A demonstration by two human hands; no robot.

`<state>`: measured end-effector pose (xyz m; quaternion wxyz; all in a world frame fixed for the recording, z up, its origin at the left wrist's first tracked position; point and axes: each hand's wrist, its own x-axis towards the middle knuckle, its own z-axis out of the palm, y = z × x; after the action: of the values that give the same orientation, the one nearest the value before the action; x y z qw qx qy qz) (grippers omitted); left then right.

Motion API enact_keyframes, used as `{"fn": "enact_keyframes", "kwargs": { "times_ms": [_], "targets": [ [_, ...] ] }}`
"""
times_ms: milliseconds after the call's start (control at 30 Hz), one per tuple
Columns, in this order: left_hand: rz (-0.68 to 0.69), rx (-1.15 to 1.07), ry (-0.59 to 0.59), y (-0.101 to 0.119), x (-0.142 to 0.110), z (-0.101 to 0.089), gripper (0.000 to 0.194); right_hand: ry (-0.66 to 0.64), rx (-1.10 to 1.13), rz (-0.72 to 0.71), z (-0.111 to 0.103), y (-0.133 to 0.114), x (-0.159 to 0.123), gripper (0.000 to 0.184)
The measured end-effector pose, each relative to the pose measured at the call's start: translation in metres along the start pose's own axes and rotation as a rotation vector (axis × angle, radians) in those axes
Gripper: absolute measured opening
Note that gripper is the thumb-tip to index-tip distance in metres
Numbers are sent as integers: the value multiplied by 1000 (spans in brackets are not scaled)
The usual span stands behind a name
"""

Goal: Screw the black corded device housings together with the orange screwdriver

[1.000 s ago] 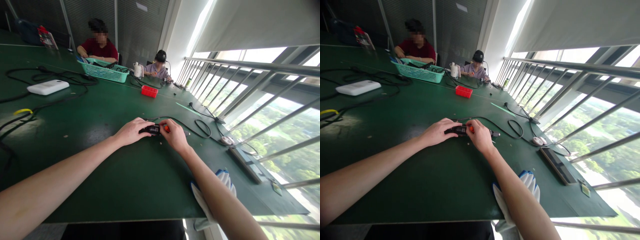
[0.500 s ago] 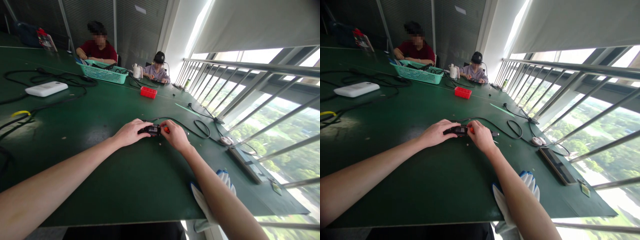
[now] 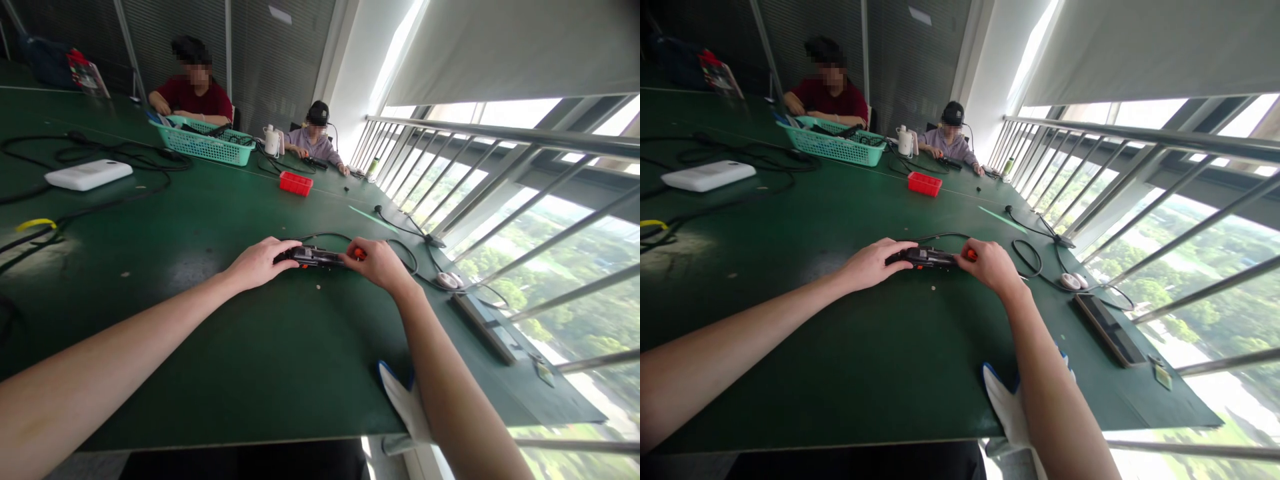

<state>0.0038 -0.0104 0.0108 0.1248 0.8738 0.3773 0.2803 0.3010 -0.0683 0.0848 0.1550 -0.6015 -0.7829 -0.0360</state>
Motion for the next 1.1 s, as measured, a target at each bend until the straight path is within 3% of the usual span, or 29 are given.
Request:
{"fn": "enact_keyframes", "kwargs": {
  "times_ms": [67, 133, 433, 567, 733, 867, 1000, 1100],
  "targets": [
    [-18, -6, 13, 1, 0, -1, 53, -93, -52, -9, 1, 0, 0, 24],
    [-19, -16, 41, 1, 0, -2, 54, -108, -142, -7, 8, -3, 1, 29],
    [165, -12, 210, 4, -1, -4, 49, 36, -411, 49, 46, -29, 7, 38],
    [240, 2, 239, 7, -1, -5, 47, 119, -392, 25, 51, -28, 8, 49],
    [194, -5, 221, 4, -1, -4, 48, 150, -269, -112, 49, -19, 8, 66],
    [137, -24, 193, 3, -1, -4, 48, 151, -136, -191, 43, -15, 8, 59],
    [70, -40, 164, 3, 0, -5, 50, 42, 29, -183, 30, -13, 5, 34],
    [-6, -43, 96, 0, 1, -5, 50, -177, 105, -100, 13, -7, 1, 37]
  ]
}}
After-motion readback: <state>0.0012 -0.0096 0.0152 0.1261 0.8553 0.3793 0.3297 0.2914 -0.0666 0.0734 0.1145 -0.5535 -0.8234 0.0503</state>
